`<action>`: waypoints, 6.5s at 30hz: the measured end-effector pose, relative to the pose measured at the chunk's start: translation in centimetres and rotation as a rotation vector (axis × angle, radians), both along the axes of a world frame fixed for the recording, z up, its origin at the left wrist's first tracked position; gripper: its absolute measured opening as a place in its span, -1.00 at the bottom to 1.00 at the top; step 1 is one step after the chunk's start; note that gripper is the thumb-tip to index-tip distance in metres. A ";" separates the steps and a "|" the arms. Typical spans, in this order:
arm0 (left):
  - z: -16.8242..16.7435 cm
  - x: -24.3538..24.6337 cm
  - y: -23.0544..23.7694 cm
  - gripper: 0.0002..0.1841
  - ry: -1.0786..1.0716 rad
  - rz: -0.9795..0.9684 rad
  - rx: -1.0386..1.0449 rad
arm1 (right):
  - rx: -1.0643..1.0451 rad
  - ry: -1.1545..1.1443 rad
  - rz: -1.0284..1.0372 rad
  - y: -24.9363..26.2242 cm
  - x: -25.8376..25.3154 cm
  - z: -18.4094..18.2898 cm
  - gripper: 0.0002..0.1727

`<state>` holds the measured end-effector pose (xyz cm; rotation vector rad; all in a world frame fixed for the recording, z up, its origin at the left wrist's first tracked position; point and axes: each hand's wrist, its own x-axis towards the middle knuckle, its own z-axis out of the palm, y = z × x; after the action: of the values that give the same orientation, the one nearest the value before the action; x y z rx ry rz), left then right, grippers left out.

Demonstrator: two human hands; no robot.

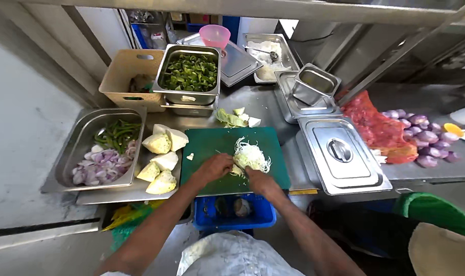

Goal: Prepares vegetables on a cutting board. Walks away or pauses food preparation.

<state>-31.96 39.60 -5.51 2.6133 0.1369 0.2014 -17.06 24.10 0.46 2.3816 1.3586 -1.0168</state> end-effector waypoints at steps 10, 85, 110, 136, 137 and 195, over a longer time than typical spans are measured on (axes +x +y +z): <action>-1.0 0.1 0.3 -0.91 -0.057 -0.003 -0.012 | -0.031 -0.017 0.013 -0.3 0.5 2.0 -0.53; -1.4 -1.1 -0.9 -0.89 -0.040 0.091 -0.048 | 0.007 0.030 -0.014 1.0 -1.4 -0.9 -0.47; -3.9 -2.0 -2.3 -0.86 -0.137 0.143 -0.044 | -0.054 -0.034 0.019 -0.3 -0.8 2.1 -0.58; -4.3 -0.7 -2.8 -0.83 -0.140 0.173 -0.032 | -0.029 0.032 -0.032 0.2 -0.8 -1.3 -0.50; -4.2 -0.8 -2.7 -0.83 -0.133 0.172 -0.034 | -0.035 0.019 -0.016 0.2 -0.6 -0.7 -0.53; -2.2 -1.9 -2.7 -0.86 0.006 0.248 -0.119 | 0.001 0.034 -0.056 -0.6 -3.0 -2.1 -0.46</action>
<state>-33.86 36.88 -7.73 2.4734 0.4620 0.2637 -20.07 23.52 -1.66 2.4260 1.3109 -1.0765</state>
